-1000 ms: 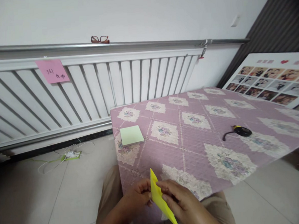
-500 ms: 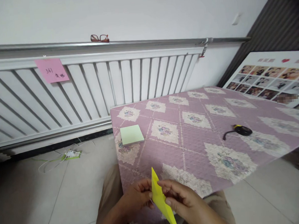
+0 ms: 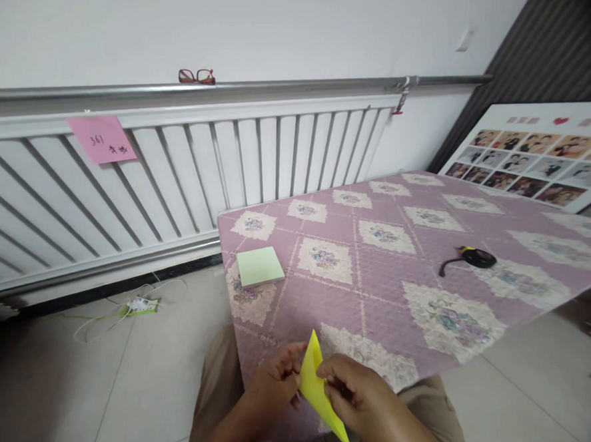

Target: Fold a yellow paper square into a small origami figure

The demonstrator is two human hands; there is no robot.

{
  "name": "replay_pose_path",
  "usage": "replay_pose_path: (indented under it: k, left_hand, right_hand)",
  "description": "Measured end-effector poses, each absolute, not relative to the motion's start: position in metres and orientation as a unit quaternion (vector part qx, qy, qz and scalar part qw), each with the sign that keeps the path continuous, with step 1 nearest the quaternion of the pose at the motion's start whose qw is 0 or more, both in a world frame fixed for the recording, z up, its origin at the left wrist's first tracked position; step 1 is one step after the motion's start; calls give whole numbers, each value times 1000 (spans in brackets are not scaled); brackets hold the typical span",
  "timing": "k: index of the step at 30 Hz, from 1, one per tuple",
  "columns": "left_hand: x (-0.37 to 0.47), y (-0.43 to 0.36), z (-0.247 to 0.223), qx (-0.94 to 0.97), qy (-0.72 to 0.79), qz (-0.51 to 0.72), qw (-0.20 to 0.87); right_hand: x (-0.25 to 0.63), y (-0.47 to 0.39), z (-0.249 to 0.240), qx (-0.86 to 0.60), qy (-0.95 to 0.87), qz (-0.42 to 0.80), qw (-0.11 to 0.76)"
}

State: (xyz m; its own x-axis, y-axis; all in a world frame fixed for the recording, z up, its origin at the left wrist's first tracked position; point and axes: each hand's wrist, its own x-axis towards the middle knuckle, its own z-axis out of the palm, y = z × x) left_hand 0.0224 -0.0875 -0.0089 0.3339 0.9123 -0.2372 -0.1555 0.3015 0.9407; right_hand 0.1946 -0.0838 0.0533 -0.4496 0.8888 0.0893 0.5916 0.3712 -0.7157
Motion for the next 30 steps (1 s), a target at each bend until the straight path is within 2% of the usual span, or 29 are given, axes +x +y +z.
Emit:
replay_pose_path:
  k: [4, 11, 18, 21, 24, 30]
  left_hand:
    - [24, -89, -11, 449, 459, 420, 642]
    - [26, -95, -10, 452, 449, 463, 616]
    - [28, -96, -2, 444, 414, 472, 639]
    - [27, -95, -2, 449, 417, 471, 635]
    - [25, -96, -2, 466, 433, 453, 624]
    - [23, -96, -1, 555, 464, 369, 583]
  right_hand:
    - [195, -82, 47, -487, -768, 324, 259]
    - [197, -81, 44, -483, -675, 473, 296]
    - [195, -82, 39, -453, -610, 567, 318]
    - [196, -84, 37, -461, -631, 538, 318]
    - [195, -85, 39, -488, -692, 435, 307]
    - [188, -84, 46, -485, -783, 306, 242]
